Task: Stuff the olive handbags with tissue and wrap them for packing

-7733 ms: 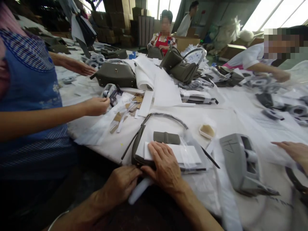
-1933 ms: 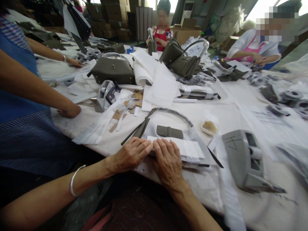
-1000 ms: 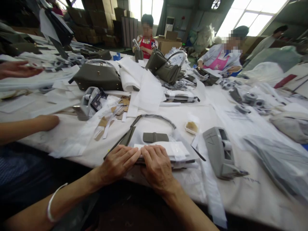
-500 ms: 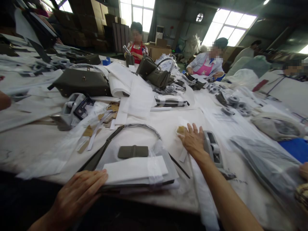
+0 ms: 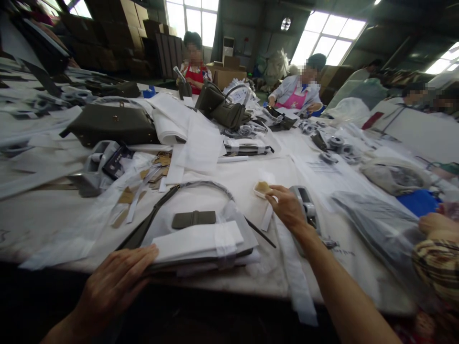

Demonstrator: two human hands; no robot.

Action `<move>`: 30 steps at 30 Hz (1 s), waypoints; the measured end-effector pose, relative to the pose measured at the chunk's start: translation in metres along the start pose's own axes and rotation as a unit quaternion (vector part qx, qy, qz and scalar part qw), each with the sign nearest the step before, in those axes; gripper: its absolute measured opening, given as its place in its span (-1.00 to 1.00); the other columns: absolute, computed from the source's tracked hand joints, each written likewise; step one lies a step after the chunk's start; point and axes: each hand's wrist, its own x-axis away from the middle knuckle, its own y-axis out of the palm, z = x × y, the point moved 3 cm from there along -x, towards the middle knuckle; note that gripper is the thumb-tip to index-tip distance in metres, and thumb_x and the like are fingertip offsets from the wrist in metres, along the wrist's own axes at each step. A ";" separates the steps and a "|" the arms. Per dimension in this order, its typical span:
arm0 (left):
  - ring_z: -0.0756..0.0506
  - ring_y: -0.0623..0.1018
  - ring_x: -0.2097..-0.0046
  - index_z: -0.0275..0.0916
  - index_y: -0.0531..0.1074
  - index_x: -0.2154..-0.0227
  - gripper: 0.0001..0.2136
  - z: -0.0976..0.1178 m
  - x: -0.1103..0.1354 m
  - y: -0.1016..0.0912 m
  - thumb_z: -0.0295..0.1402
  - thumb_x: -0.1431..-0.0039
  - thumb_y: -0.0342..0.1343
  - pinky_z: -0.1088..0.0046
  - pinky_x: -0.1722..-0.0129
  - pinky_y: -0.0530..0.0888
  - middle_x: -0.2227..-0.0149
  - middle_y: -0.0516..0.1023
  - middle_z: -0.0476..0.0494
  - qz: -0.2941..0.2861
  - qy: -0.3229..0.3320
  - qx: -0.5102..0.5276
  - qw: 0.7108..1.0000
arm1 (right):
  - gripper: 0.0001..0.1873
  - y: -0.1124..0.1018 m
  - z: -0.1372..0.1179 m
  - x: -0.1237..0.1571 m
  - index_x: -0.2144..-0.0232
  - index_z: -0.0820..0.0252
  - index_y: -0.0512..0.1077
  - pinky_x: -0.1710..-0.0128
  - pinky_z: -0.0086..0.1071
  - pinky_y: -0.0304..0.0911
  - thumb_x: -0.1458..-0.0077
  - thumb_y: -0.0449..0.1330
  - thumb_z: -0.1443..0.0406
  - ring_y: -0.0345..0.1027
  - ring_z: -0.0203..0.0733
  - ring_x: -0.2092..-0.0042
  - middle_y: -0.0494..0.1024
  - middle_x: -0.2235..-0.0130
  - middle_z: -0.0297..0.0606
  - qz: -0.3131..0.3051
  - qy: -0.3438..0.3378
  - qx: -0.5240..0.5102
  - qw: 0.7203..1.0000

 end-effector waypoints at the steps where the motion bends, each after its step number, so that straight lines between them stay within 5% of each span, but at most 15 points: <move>1: -0.16 0.56 0.04 -0.25 0.38 -0.07 -0.67 -0.001 -0.001 0.000 -0.53 -0.26 0.06 0.28 0.02 0.41 0.06 0.58 -0.22 0.002 -0.003 0.002 1.000 | -0.72 -0.007 -0.004 0.012 0.29 0.14 0.56 0.00 -0.18 0.31 -0.21 0.08 0.17 0.46 -0.05 0.05 0.57 0.05 -0.14 0.019 -0.002 -0.019 1.000; 5: -0.15 0.58 0.09 -0.26 0.36 -0.09 -0.65 -0.008 -0.007 -0.002 -0.52 -0.24 0.08 0.33 0.05 0.42 0.10 0.59 -0.21 0.004 -0.006 -0.007 1.000 | -0.72 -0.018 -0.015 0.058 0.36 0.10 0.52 0.19 -0.27 0.33 -0.22 0.08 0.12 0.49 -0.13 0.20 0.59 0.19 -0.25 0.023 0.030 -0.023 0.999; 12: -0.16 0.58 0.12 -0.27 0.35 -0.08 -0.66 -0.008 -0.016 -0.004 -0.51 -0.25 0.06 0.32 0.07 0.41 0.11 0.59 -0.23 0.009 -0.015 -0.029 0.999 | -0.78 0.006 -0.008 0.105 0.26 0.10 0.49 0.45 -0.34 0.19 -0.21 0.06 0.19 0.48 -0.17 0.34 0.56 0.21 -0.29 -0.075 0.115 0.079 0.987; 18: -0.16 0.57 0.10 -0.27 0.34 -0.08 -0.66 -0.005 -0.016 -0.003 -0.52 -0.25 0.05 0.30 0.06 0.40 0.09 0.58 -0.23 -0.002 -0.019 -0.033 0.999 | -0.72 0.015 -0.011 0.097 0.10 0.16 0.48 0.21 -0.29 0.26 -0.22 0.03 0.33 0.45 -0.09 0.15 0.55 0.10 -0.19 -0.064 0.039 0.136 0.988; 24: -0.17 0.56 0.12 -0.26 0.34 -0.08 -0.68 -0.011 -0.021 -0.003 -0.46 -0.26 0.07 0.29 0.08 0.41 0.09 0.57 -0.23 -0.008 -0.033 -0.044 0.998 | -0.56 0.022 -0.021 0.071 0.03 0.12 0.47 0.13 -0.26 0.18 -0.14 0.01 0.53 0.40 -0.08 0.09 0.56 0.05 -0.18 -0.140 -0.047 0.201 0.968; 30: -0.17 0.56 0.12 -0.27 0.34 -0.08 -0.66 -0.013 -0.022 -0.002 -0.46 -0.25 0.07 0.29 0.08 0.42 0.09 0.57 -0.24 -0.014 -0.046 -0.053 0.997 | -0.74 0.017 -0.014 0.068 0.10 0.15 0.48 0.18 -0.26 0.16 -0.21 0.07 0.39 0.42 -0.07 0.14 0.57 0.13 -0.18 -0.137 -0.016 0.218 0.966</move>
